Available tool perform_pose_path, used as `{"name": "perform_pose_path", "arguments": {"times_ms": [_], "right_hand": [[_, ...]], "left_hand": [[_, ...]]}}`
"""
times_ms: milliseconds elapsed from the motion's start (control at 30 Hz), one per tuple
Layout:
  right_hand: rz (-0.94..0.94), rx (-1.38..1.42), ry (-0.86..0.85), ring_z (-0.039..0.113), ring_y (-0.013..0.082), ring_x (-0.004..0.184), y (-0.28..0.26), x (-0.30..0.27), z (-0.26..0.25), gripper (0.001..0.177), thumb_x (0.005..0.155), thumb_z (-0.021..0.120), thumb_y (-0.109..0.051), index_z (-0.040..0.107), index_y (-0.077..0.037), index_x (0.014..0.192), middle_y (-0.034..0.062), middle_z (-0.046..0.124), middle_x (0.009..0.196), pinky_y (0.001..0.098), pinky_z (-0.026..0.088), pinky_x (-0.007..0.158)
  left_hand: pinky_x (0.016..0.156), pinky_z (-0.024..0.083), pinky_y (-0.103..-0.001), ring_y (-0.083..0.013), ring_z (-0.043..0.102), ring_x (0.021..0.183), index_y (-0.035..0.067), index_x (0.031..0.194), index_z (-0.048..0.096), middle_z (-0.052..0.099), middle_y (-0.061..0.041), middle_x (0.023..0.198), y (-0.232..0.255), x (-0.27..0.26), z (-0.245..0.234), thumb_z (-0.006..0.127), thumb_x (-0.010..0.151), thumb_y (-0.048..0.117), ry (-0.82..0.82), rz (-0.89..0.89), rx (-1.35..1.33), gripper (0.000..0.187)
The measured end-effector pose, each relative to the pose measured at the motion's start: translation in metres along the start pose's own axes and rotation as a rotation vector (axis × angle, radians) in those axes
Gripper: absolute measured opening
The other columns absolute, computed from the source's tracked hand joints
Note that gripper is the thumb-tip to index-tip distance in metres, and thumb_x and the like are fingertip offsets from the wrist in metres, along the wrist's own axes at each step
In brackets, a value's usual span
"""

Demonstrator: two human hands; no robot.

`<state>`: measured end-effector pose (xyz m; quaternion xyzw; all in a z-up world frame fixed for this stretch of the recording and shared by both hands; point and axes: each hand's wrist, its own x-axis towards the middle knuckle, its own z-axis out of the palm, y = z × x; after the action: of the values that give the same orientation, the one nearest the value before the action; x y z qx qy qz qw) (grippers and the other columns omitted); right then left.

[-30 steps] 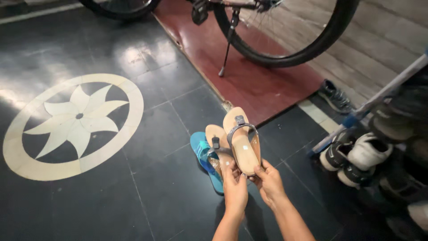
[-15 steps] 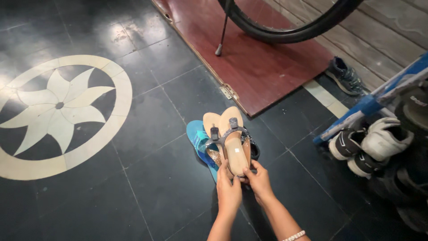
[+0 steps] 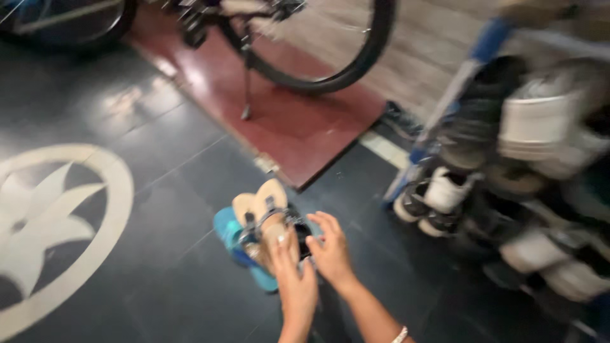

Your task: The person removes various shoes and sandals from a multi-tier shoe rack and places them on the floor. The person handles flip-flops, sandals, and sneakers one by one, stacking them on the floor next to the rack.

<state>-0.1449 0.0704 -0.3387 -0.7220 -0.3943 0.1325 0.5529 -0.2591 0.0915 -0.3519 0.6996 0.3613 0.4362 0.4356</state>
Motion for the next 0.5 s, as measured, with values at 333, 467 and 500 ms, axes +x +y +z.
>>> {"name": "perform_pose_path", "arguments": {"times_ms": [333, 467, 500], "right_hand": [[-0.737, -0.29, 0.256, 0.057, 0.0407, 0.132, -0.205, 0.031, -0.168, 0.03, 0.091, 0.066, -0.006, 0.07, -0.006, 0.12, 0.0198, 0.061, 0.14, 0.0474, 0.048, 0.112], [-0.991, -0.556, 0.334, 0.055, 0.0374, 0.137, -0.277, 0.047, -0.257, 0.03, 0.09, 0.07, -0.007, 0.069, -0.007, 0.12, 0.0158, 0.061, 0.139, 0.0471, 0.045, 0.117], [-1.01, -0.625, 0.389, 0.056, 0.0364, 0.137, -0.288, 0.048, -0.281, 0.031, 0.09, 0.071, -0.007, 0.069, -0.007, 0.121, 0.0146, 0.061, 0.139, 0.0471, 0.045, 0.118]], "left_hand": [[0.118, 0.031, -0.048, -0.0461, 0.038, 0.146, -0.008, 0.147, 0.041, 0.037, -0.029, 0.157, 0.218, 0.039, 0.024, 0.059, 0.078, -0.008, -0.075, 0.483, 0.112, 0.072], [0.118, 0.036, -0.046, -0.0433, 0.043, 0.145, -0.008, 0.149, 0.038, 0.042, -0.026, 0.154, 0.329, 0.056, 0.042, 0.059, 0.081, -0.008, -0.127, 0.627, -0.081, 0.072], [0.118, 0.037, -0.045, -0.0427, 0.044, 0.144, -0.008, 0.149, 0.038, 0.043, -0.026, 0.152, 0.352, 0.057, 0.054, 0.06, 0.08, -0.007, -0.147, 0.655, -0.134, 0.073]]}}
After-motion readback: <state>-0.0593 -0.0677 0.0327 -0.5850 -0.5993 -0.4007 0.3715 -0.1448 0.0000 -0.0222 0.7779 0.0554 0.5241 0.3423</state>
